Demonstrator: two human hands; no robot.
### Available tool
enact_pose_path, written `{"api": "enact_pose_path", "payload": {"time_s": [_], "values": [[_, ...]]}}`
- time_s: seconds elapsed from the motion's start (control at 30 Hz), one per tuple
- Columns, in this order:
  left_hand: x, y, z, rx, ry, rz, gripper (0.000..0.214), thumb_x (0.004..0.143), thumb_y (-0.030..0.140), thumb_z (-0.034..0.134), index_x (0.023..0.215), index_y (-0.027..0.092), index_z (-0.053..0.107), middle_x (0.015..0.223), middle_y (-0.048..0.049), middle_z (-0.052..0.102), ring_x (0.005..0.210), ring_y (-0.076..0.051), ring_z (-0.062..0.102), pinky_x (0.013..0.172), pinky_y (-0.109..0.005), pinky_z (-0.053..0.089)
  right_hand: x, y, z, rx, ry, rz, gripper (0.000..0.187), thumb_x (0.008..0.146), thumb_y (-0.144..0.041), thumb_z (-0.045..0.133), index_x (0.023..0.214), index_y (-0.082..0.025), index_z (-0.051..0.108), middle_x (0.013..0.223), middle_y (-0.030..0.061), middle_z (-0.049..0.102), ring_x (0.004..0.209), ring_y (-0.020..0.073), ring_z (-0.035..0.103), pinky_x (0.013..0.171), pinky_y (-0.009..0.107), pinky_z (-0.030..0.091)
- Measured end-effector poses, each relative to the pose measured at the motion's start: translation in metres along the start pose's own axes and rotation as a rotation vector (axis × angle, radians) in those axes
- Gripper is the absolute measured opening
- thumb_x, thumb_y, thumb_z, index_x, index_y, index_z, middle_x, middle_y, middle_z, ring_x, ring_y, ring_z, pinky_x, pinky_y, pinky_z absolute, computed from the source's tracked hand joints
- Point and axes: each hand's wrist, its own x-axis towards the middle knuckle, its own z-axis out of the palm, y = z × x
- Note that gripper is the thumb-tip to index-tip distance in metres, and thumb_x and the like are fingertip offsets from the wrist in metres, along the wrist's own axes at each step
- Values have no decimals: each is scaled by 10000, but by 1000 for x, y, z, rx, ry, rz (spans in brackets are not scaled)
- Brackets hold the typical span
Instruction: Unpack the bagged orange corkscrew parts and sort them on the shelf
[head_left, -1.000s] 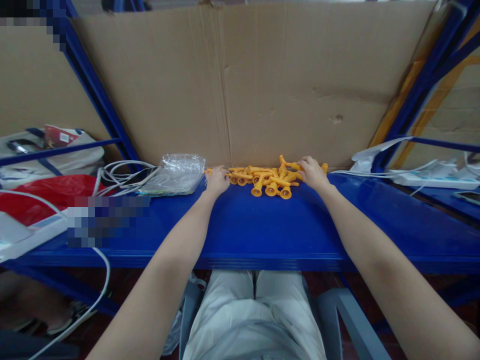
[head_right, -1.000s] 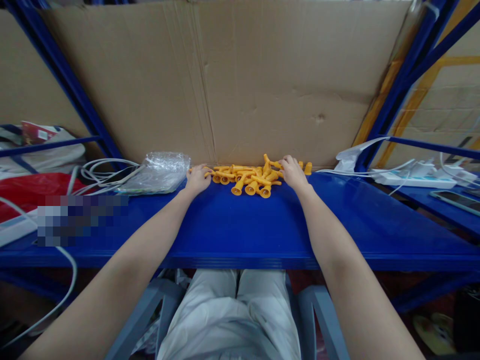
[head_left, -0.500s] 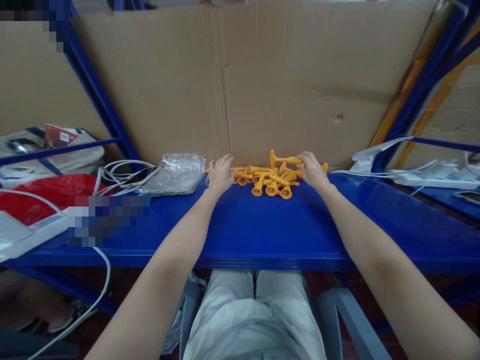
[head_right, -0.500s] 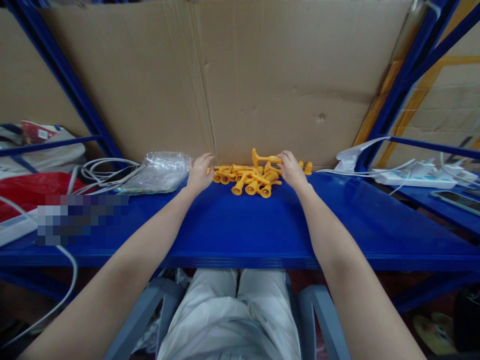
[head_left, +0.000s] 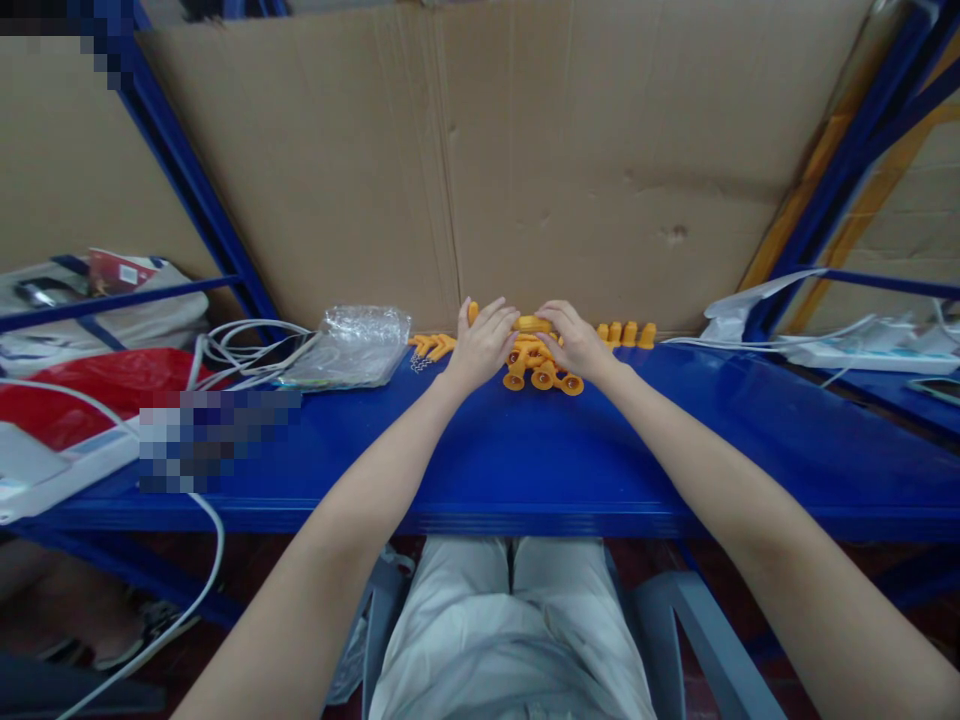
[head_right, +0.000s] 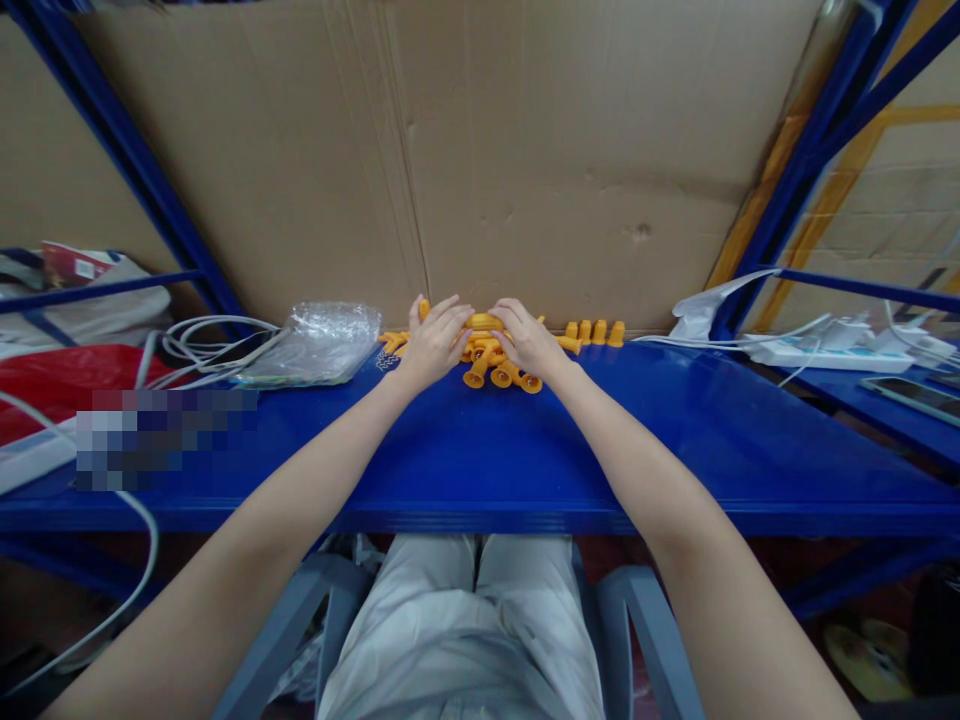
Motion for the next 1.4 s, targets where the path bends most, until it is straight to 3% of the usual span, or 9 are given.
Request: {"api": "enact_pose_path", "payload": {"time_s": [0.17, 0.33, 0.53, 0.8, 0.97, 1.23, 1.4], "values": [[-3, -8, 6, -19, 38, 39, 338, 1006, 228, 369, 1213, 204, 635, 1126, -101, 738, 1128, -241, 643, 1219, -584, 219, -1, 5, 5, 53, 28, -76, 325, 1017, -340, 402, 1272, -196, 545, 1269, 200, 585, 1254, 316, 562, 1036, 552, 511], [-3, -8, 6, 22, 28, 39, 316, 985, 198, 383, 1173, 187, 638, 1087, -110, 723, 1104, -255, 628, 1162, -553, 302, -2, 4, 2, 58, 24, -50, 322, 1018, -342, 410, 1272, -199, 547, 1286, 201, 582, 1256, 319, 562, 1036, 549, 508], [-3, -11, 6, 76, -48, 46, 284, 1007, 252, 378, 1094, 167, 635, 1048, -129, 710, 1035, -274, 615, 977, -464, 428, -1, -1, 2, -5, -37, -19, 332, 1006, -307, 423, 1287, -188, 555, 1299, 193, 589, 1232, 317, 578, 1030, 529, 502], [-3, -12, 5, 96, -134, 66, 288, 1009, 272, 383, 1052, 168, 649, 1035, -134, 722, 1002, -282, 622, 894, -427, 423, -1, -4, 0, -122, -170, 40, 386, 986, -265, 435, 1328, -160, 578, 1327, 207, 613, 1254, 334, 570, 996, 525, 482], [-2, -7, 2, 101, -156, 112, 287, 1002, 273, 381, 1001, 172, 649, 982, -135, 717, 985, -291, 621, 882, -430, 407, 1, -11, 1, -205, -222, 41, 384, 982, -257, 452, 1328, -178, 600, 1314, 184, 652, 1295, 332, 546, 1119, 607, 327], [-2, -2, 5, 56, -193, 92, 244, 977, 259, 419, 952, 178, 648, 952, -126, 717, 969, -282, 632, 848, -414, 398, 5, -17, 1, -305, -251, -6, 283, 938, -166, 449, 1154, -188, 631, 1100, 134, 710, 1097, 291, 603, 1127, 578, 268], [-3, -3, 6, 32, -189, 81, 228, 963, 246, 437, 954, 186, 656, 948, -116, 726, 958, -273, 639, 834, -405, 409, 4, -18, 3, -350, -250, -13, 286, 931, -165, 430, 1156, -174, 607, 1068, 140, 712, 1051, 288, 612, 1111, 539, 274]]}}
